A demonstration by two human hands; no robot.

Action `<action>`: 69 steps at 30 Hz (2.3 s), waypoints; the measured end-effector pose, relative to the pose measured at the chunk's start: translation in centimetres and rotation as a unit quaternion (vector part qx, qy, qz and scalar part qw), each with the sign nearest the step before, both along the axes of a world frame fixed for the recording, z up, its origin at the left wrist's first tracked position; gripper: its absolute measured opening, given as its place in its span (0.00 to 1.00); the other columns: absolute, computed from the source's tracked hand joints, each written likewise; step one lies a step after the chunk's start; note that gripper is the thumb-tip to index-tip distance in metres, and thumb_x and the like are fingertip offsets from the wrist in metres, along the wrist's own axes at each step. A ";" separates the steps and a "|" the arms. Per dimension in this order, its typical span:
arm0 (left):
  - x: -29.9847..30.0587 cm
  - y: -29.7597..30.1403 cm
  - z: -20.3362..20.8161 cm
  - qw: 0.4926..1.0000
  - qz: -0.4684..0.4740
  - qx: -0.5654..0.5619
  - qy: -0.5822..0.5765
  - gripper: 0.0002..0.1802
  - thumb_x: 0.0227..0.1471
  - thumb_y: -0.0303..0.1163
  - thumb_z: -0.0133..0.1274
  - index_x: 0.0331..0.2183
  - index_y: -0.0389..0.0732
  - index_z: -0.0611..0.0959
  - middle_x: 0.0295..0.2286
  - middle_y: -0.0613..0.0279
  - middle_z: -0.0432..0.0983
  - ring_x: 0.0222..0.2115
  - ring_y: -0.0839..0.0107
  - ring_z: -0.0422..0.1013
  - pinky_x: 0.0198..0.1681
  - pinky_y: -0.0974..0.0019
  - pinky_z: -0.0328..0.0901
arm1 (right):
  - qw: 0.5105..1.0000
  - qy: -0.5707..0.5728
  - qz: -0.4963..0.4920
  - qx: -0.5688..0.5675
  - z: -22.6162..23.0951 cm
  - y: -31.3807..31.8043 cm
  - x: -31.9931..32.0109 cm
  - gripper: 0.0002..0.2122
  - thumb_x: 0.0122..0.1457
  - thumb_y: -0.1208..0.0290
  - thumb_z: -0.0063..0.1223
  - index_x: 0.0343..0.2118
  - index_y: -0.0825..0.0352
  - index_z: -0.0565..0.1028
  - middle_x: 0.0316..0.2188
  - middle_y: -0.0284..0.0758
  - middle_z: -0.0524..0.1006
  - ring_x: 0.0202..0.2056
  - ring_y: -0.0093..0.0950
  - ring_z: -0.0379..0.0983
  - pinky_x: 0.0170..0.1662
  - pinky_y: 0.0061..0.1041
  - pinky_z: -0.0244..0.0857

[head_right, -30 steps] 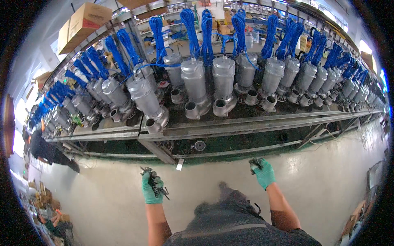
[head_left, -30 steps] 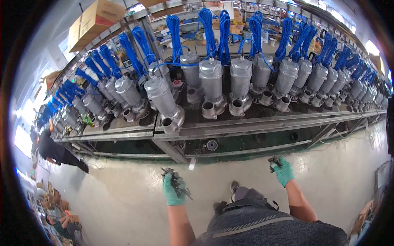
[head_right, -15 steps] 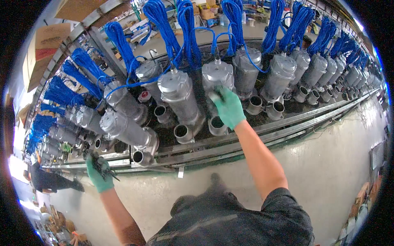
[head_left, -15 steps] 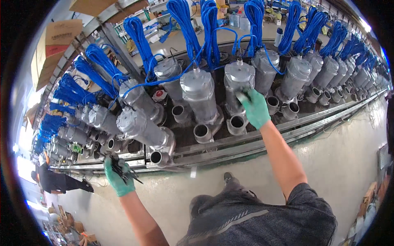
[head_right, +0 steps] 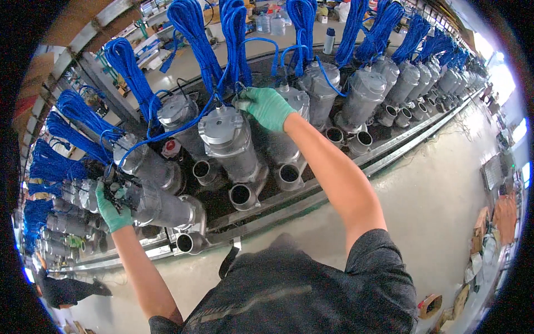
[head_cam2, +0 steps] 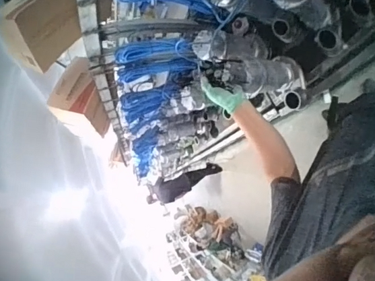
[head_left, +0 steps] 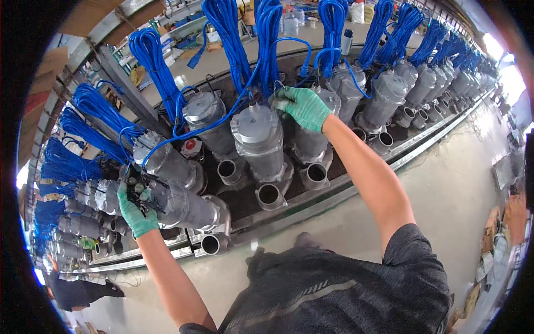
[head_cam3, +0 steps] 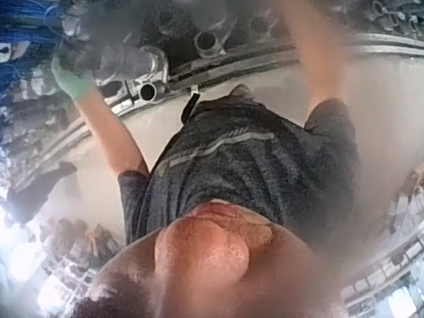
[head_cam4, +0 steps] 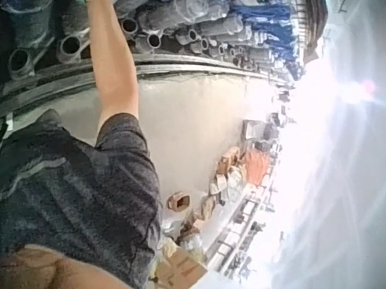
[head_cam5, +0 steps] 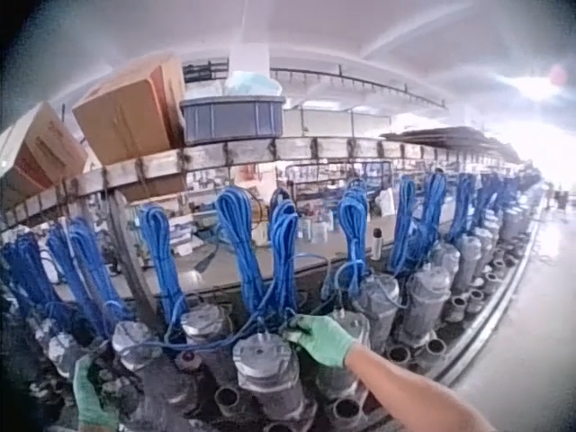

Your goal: The person picks up small metal components from a box on the floor and moves to a row of industrial pump housings on a workbench. The person installs the components onto each housing while attaching a blue wire to them by hand.

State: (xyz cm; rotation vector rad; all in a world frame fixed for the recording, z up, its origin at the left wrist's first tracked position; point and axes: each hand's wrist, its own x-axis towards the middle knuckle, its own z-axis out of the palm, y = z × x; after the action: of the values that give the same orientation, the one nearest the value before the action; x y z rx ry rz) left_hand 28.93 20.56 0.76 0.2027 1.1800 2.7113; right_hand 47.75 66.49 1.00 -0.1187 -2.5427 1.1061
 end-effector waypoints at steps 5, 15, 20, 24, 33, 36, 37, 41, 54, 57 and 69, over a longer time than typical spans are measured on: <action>0.8 1.6 0.7 0.997 0.036 -0.072 0.002 0.19 0.62 0.35 0.48 0.52 0.35 0.77 0.33 0.63 0.78 0.24 0.79 0.70 0.17 0.80 0.63 | 0.998 0.036 -0.039 -0.037 -1.2 -0.4 -0.2 0.12 0.63 0.71 0.55 0.46 0.73 0.77 0.40 0.36 0.82 0.38 0.22 0.76 0.45 0.24 0.71; -0.4 1.1 -0.4 0.997 0.036 -0.064 -0.018 0.18 0.63 0.34 0.47 0.51 0.34 0.78 0.32 0.65 0.78 0.23 0.79 0.68 0.16 0.80 0.62 | 0.994 0.069 -0.090 -0.002 -1.9 -1.7 -0.5 0.12 0.59 0.69 0.60 0.42 0.71 0.79 0.37 0.43 0.82 0.38 0.33 0.79 0.44 0.30 0.70; -1.1 0.1 -0.6 0.997 0.036 -0.067 -0.016 0.17 0.63 0.34 0.49 0.48 0.35 0.79 0.33 0.63 0.79 0.24 0.77 0.70 0.16 0.80 0.62 | 0.990 0.098 -0.098 0.028 -1.3 -2.1 -0.6 0.14 0.57 0.68 0.61 0.42 0.71 0.78 0.37 0.47 0.81 0.38 0.43 0.78 0.43 0.33 0.71; -1.7 -0.5 -1.2 0.997 0.033 -0.073 0.009 0.16 0.62 0.34 0.49 0.47 0.36 0.80 0.32 0.63 0.79 0.24 0.77 0.70 0.16 0.80 0.62 | 0.987 0.106 -0.119 0.026 -1.0 -3.3 -0.2 0.13 0.57 0.68 0.62 0.42 0.71 0.78 0.36 0.47 0.81 0.38 0.44 0.78 0.43 0.34 0.71; -0.5 1.3 -0.5 0.993 0.078 -0.086 -0.016 0.13 0.61 0.35 0.51 0.43 0.37 0.82 0.32 0.63 0.80 0.23 0.77 0.71 0.17 0.78 0.63 | 0.984 0.113 -0.123 -0.058 -2.8 -3.4 -0.4 0.16 0.56 0.64 0.64 0.41 0.72 0.77 0.39 0.45 0.80 0.39 0.44 0.76 0.44 0.35 0.69; -1.4 0.3 -0.9 0.993 0.066 -0.101 -0.004 0.13 0.61 0.35 0.51 0.42 0.37 0.82 0.32 0.63 0.80 0.23 0.77 0.71 0.17 0.78 0.64 | 0.982 0.100 -0.103 -0.125 -4.4 -2.7 -1.6 0.18 0.56 0.62 0.65 0.41 0.72 0.77 0.38 0.45 0.80 0.39 0.44 0.76 0.44 0.35 0.69; -1.5 0.2 -0.9 0.993 0.064 -0.104 0.002 0.13 0.61 0.35 0.51 0.42 0.37 0.82 0.31 0.63 0.79 0.23 0.77 0.71 0.17 0.78 0.63 | 0.979 0.101 -0.098 -0.151 -4.6 -2.7 -2.0 0.18 0.55 0.62 0.65 0.41 0.72 0.77 0.38 0.46 0.80 0.38 0.44 0.76 0.44 0.35 0.69; -1.4 0.4 -1.3 0.994 0.068 -0.091 0.001 0.13 0.62 0.35 0.51 0.43 0.38 0.81 0.31 0.64 0.79 0.23 0.77 0.70 0.17 0.78 0.63 | 0.977 0.077 -0.142 -0.138 -2.4 -4.5 -1.5 0.21 0.52 0.59 0.68 0.40 0.71 0.76 0.35 0.46 0.81 0.36 0.44 0.77 0.42 0.37 0.70; -1.6 0.2 -0.8 0.990 0.077 -0.116 0.005 0.12 0.61 0.37 0.51 0.38 0.38 0.81 0.26 0.64 0.78 0.20 0.76 0.70 0.16 0.77 0.63 | 0.988 0.114 -0.103 -0.003 -4.1 -3.2 -0.8 0.17 0.56 0.65 0.63 0.42 0.72 0.75 0.39 0.46 0.77 0.41 0.47 0.74 0.45 0.38 0.68; -0.7 1.3 -0.2 0.989 0.098 -0.114 -0.004 0.12 0.60 0.40 0.53 0.33 0.41 0.79 0.21 0.63 0.75 0.14 0.74 0.66 0.15 0.76 0.64 | 0.989 0.089 -0.118 -0.016 -3.8 -3.3 -0.7 0.17 0.56 0.64 0.63 0.40 0.72 0.75 0.38 0.47 0.77 0.41 0.49 0.74 0.44 0.39 0.68; -2.0 0.3 -1.1 0.990 0.065 -0.123 0.008 0.14 0.63 0.35 0.48 0.43 0.37 0.81 0.29 0.64 0.79 0.23 0.77 0.71 0.16 0.79 0.62 | 0.978 0.159 -0.112 -0.079 -5.1 -3.6 -0.4 0.20 0.55 0.60 0.66 0.39 0.73 0.74 0.40 0.49 0.78 0.42 0.48 0.75 0.46 0.38 0.68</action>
State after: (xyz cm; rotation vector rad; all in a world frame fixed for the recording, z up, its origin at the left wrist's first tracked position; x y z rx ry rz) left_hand 26.96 20.86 -0.38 0.1165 1.5679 2.6419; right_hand 47.34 62.94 -4.05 -0.2421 -2.1016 1.1339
